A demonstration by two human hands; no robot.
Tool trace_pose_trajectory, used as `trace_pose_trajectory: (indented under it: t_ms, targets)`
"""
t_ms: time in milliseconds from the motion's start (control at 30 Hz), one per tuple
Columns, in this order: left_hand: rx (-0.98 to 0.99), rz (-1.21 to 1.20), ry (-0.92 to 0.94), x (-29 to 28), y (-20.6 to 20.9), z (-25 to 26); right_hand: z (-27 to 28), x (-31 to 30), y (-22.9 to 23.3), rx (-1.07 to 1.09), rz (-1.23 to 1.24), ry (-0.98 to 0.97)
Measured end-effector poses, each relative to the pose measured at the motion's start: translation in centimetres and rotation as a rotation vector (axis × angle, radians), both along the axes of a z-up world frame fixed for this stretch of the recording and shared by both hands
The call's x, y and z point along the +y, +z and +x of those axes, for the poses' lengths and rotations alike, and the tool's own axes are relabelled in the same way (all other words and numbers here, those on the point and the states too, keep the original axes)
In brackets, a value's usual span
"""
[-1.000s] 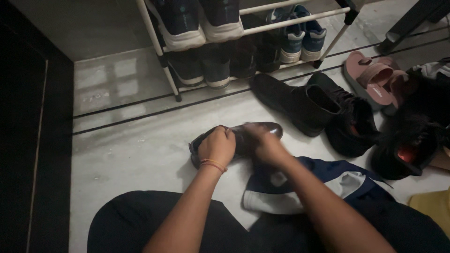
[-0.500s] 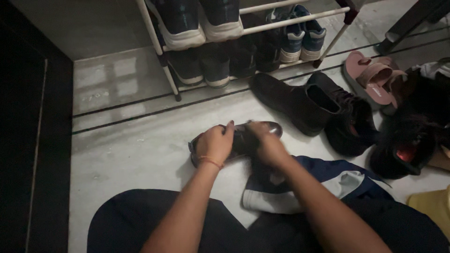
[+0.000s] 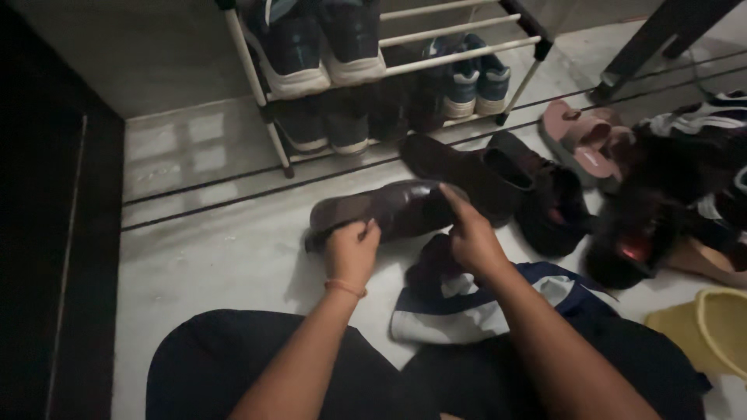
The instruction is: The person sits on the floor and wipes a brown boot with a cloth, then places it on a shoe rack. They then wipe a black sneaker with the same cloth, cleaning the upper and sole areas.
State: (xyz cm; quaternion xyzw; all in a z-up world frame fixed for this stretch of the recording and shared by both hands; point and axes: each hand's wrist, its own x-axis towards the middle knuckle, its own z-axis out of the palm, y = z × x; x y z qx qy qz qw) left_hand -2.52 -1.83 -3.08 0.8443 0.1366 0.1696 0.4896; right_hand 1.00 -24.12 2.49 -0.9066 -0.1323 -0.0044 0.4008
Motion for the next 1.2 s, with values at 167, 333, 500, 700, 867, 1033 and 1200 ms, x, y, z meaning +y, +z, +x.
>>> trace_pose_trajectory:
  t_ms: [167, 333, 500, 700, 867, 1033, 1200]
  targets:
    - [0.134, -0.254, 0.007, -1.2, -5.2, -1.3, -1.7, -1.6, 0.4, 0.059, 0.041, -0.026]
    - [0.218, -0.424, 0.058, -1.2, -9.5, -0.7, -1.9, -1.5, -0.7, -0.018, 0.064, -0.067]
    - [0.065, -0.331, 0.117, -2.2, -10.8, -0.2, 0.6, -1.0, -3.9, -0.213, 0.027, -0.118]
    - [0.233, -0.559, 0.202, -3.7, -9.4, -0.9, 1.5, 1.9, -7.1, -0.294, -0.224, 0.15]
    - [0.216, -0.634, 0.232, -4.4, -8.6, -1.0, -0.9, 4.9, -6.6, -0.214, -0.088, 0.546]
    - [0.077, -0.726, 0.234, -4.9, -8.4, -1.5, 2.3, 2.5, -5.5, -0.402, -0.169, 0.202]
    - [0.298, -0.52, 0.27, -5.0, -7.1, -1.2, 2.0, 3.5, -4.2, -0.257, -0.274, 0.213]
